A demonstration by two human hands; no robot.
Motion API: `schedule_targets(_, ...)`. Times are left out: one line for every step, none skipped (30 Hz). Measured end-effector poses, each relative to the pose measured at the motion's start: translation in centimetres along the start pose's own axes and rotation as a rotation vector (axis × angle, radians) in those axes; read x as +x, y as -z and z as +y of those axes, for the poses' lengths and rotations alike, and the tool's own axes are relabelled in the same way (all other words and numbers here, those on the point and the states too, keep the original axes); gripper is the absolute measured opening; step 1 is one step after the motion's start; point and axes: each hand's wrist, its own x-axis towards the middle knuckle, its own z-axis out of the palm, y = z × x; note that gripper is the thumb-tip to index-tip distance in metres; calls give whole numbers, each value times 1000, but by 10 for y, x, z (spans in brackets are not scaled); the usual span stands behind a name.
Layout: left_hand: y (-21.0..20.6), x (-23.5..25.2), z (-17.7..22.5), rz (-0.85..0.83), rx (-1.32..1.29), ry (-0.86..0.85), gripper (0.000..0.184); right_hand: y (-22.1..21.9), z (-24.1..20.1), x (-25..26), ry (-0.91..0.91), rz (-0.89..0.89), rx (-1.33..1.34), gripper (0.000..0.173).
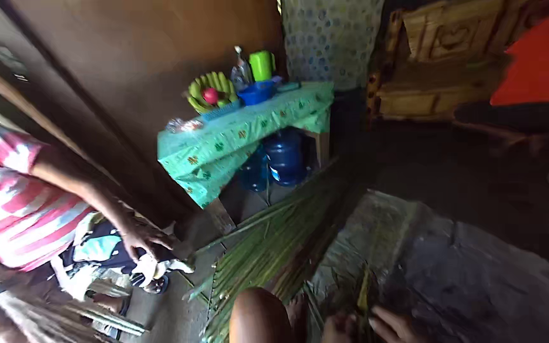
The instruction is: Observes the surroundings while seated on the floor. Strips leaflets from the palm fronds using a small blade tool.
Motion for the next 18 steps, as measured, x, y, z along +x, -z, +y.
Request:
schedule_targets(0, -1, 1, -7, -19, 7, 32, 3, 0, 3, -28, 29, -10, 35)
schedule_targets(1, -2, 2, -20, -48, 18, 31, 7, -2, 6, -70, 37, -30, 36)
schedule_targets(1, -3, 3, -38, -79, 33, 29, 12, -7, 6, -130, 22, -55, 37)
schedule_targets(0, -4, 5, -54, -111, 47, 28, 16, -11, 7, -173, 16, -90, 39)
schedule_targets(0, -5, 7, -65, -139, 61, 27, 19, -13, 8, -211, 4, -111, 41)
schedule_targets(0, -6, 6, -75, -156, 69, 26, 21, -14, 9, -237, -2, -116, 42)
schedule_targets(0, -6, 7, -81, -166, 74, 25, 23, -12, 9, -245, 9, -118, 43)
schedule_targets(0, -6, 7, -85, -167, 78, 25, 23, -10, 10, -246, 25, -126, 44)
schedule_targets(0, -6, 8, -88, -167, 84, 26, 24, -9, 10, -250, 39, -134, 44)
schedule_targets(0, -5, 9, -91, -164, 90, 26, 23, -7, 11, -249, 62, -142, 44)
schedule_targets(-1, -6, 9, -93, -163, 94, 25, 23, -5, 12, -249, 94, -147, 44)
schedule_targets(-1, -6, 9, -98, -160, 96, 25, 24, -3, 13, -267, 114, -152, 44)
schedule_targets(-1, -7, 8, -109, -153, 96, 25, 27, 0, 15, -290, 134, -159, 44)
schedule_targets(0, -8, 7, -123, -145, 96, 25, 30, 3, 17, -311, 165, -161, 45)
schedule_targets(0, -8, 5, -141, -143, 95, 25, 32, 6, 17, -316, 210, -148, 44)
schedule_targets(1, -8, 5, -147, -149, 94, 25, 34, 9, 16, -310, 244, -124, 44)
schedule_targets(1, -7, 5, -145, -158, 94, 25, 35, 9, 13, -288, 255, -80, 43)
schedule_targets(1, -5, 5, -136, -163, 95, 25, 35, 6, 10, -256, 230, -26, 43)
